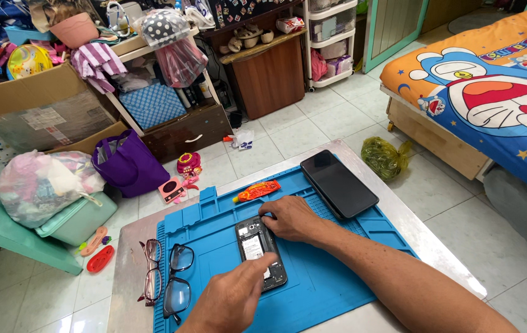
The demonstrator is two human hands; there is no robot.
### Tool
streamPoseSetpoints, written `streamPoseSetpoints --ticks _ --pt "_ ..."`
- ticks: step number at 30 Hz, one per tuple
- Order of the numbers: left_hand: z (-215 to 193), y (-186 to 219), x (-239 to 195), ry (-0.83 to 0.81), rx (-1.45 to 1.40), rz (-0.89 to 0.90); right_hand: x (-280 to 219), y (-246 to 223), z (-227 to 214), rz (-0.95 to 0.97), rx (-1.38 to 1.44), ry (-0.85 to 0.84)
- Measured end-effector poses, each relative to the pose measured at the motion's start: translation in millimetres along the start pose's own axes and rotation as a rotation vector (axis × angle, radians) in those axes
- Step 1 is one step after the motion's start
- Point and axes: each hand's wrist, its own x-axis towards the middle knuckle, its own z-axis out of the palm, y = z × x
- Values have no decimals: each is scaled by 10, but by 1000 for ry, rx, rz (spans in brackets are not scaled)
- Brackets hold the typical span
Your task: The person uses a small orange tool to pry and lift a white battery from the back of a disassembled smartphone. They then use their fingers to peel off the battery's adhesive backing and continue to adjust the battery within the phone's chassis.
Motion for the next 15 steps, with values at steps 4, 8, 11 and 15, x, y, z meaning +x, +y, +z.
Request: streamPoseSetpoints --ticks 4,8,11,15 --pt "40 -74 -27 28 160 -156 -12 -30 -37 0 20 -15" --pt "113 -155 -76 140 372 -173 8 3 12 -9 21 28" --pt "-33 43 20 204 135 -91 -3 -2 -9 -11 26 1" --pt "11 -6 12 68 15 -77 -1 12 8 -9 11 -2"
